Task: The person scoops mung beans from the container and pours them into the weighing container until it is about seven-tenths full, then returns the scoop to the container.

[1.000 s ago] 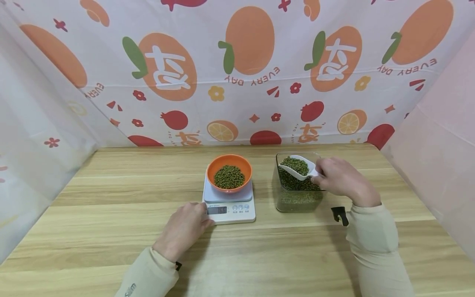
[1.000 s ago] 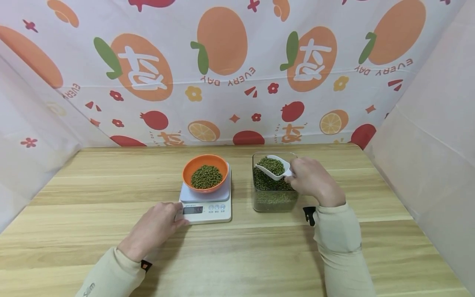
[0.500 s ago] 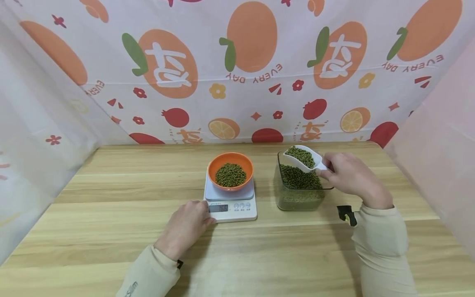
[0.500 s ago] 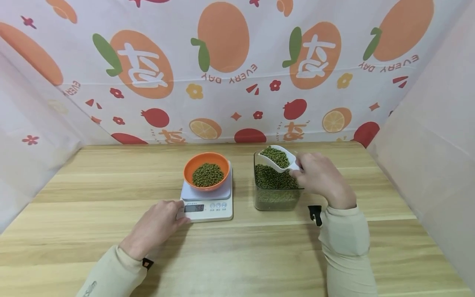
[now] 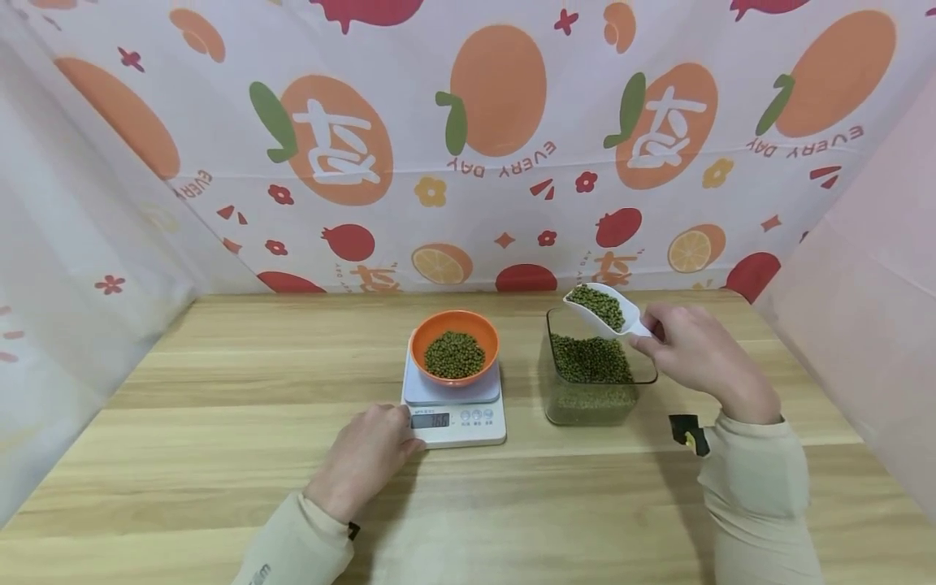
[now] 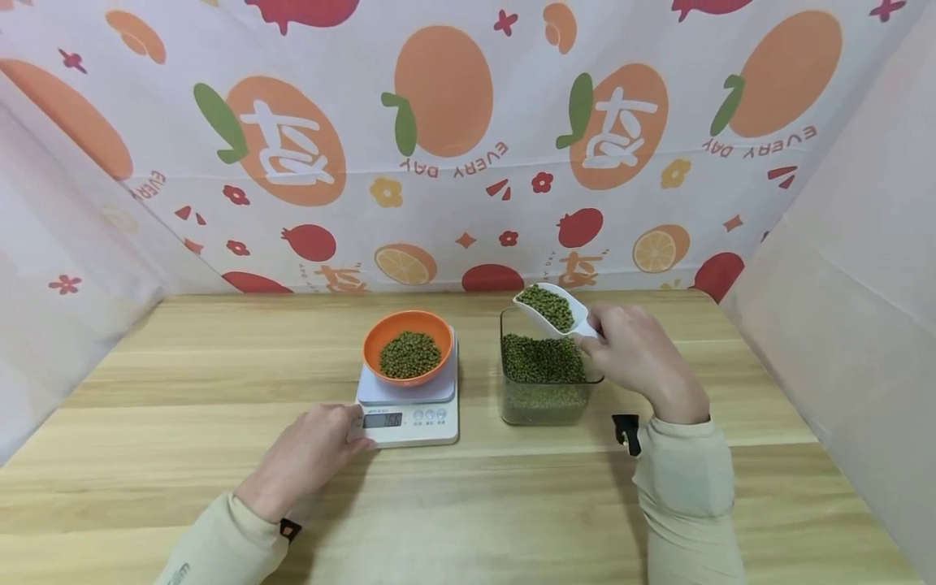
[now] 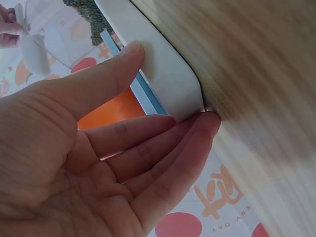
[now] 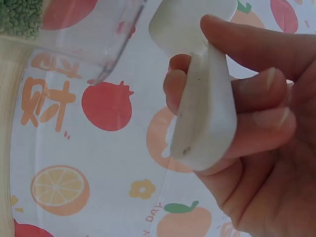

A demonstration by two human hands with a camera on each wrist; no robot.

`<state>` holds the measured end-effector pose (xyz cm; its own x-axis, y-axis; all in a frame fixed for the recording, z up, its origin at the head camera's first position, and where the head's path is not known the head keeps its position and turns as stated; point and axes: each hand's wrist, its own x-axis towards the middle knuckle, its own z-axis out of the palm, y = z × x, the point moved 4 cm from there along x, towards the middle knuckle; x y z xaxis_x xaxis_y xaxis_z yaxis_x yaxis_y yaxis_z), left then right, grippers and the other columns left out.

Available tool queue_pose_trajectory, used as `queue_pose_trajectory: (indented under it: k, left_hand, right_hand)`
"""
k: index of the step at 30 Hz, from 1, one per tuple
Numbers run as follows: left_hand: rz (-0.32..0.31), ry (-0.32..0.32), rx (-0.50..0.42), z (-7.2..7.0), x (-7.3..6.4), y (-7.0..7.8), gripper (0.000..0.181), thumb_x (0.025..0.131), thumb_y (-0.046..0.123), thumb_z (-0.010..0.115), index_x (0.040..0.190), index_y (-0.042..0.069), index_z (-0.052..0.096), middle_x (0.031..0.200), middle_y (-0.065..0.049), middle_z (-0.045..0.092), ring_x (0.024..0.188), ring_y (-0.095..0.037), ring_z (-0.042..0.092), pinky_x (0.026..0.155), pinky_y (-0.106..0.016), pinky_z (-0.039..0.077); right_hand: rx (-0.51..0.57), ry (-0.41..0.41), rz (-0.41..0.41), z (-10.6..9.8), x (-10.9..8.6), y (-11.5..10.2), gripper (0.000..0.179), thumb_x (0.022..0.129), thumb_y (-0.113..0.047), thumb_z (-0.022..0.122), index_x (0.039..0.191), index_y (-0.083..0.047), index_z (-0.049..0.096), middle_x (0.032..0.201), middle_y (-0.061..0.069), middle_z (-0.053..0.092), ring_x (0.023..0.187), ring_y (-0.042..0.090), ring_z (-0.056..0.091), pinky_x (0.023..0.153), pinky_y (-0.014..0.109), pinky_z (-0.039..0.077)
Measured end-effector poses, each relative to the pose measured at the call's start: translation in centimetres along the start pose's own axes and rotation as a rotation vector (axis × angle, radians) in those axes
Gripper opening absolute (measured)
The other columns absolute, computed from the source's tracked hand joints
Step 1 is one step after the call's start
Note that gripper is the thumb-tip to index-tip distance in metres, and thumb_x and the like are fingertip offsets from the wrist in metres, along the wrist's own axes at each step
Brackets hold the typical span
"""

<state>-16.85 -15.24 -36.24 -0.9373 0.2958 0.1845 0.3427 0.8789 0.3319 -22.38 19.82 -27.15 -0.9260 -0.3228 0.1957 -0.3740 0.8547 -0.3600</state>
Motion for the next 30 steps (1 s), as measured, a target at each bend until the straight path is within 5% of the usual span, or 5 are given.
queue_pose_trajectory:
  k: [30]
  left_hand:
    - [-0.004,-0.004,0.01,-0.18,0.03,0.08,0.024,0.074,0.009,0.09,0.083,-0.001,0.071,0.071,-0.008,0.065,0.057,-0.014,0.053,0.052,-0.032,0.05]
  right_hand:
    - [-0.012,0.086,-0.046,-0.7,0.14,-0.45,0.016,0.091,-0.009,0.073,0.083,-0.002,0.061,0.064,-0.002,0.05,0.059,0.015,0.043,0.057,0.032,0.035]
